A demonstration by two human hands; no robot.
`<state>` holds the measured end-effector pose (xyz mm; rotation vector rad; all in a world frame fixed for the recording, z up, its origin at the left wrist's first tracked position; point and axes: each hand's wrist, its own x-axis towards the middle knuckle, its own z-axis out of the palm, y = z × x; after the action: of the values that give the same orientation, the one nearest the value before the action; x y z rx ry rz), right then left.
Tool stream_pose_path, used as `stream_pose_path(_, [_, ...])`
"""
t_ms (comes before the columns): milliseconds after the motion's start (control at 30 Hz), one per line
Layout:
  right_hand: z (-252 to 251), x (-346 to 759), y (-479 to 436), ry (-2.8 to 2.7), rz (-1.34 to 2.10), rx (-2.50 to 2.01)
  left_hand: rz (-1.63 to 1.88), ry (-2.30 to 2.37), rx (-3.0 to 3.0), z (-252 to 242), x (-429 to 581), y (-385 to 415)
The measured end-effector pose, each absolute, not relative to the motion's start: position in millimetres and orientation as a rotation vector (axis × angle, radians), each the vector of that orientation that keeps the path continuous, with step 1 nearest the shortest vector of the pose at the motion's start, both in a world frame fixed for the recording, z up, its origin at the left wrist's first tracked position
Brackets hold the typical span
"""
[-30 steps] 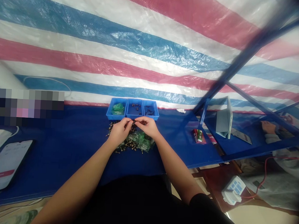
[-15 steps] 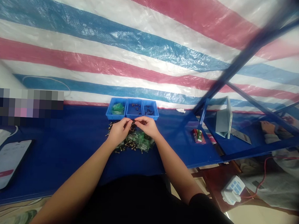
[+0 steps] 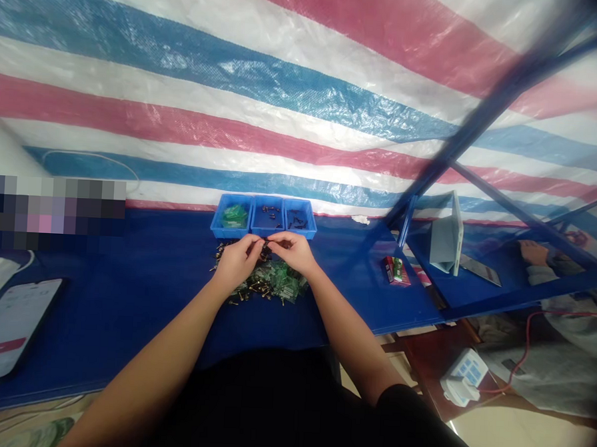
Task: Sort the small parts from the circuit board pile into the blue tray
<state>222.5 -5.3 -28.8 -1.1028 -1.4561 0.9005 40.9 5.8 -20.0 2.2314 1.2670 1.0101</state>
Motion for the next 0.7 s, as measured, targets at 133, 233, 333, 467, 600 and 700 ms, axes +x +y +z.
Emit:
stream_pose_path(133, [-28.9, 222.6, -5.4, -1.447, 0.896, -1.129, 1.025, 1.241, 2.200, -20.6, 40.6, 6.2])
stream_pose_path(233, [-27.8, 222.7, -5.8, -1.445, 0.903, -1.136, 1.047, 1.233, 2.214, -21.4, 40.9, 6.6])
stream_pose_path(333, [-26.8, 222.3, -6.9, -1.458, 0.909, -1.119, 1.041, 1.243, 2.228, -20.9, 41.2, 6.1])
stream_pose_path(467, [-28.1, 221.7, -7.4, -1.493, 0.885, -1.118, 1.017, 1.249, 2.252, -18.0, 41.3, 4.3])
stream_pose_path(600, [-29.9, 221.7, -7.1, -1.528, 0.828, -1.158, 1.021, 1.250, 2.264, -16.1, 41.7, 3.3])
stream_pose_path(700, [-29.4, 221.8, -7.6, -1.540, 0.798, -1.148, 1.032, 1.237, 2.263, -16.2, 41.9, 3.3])
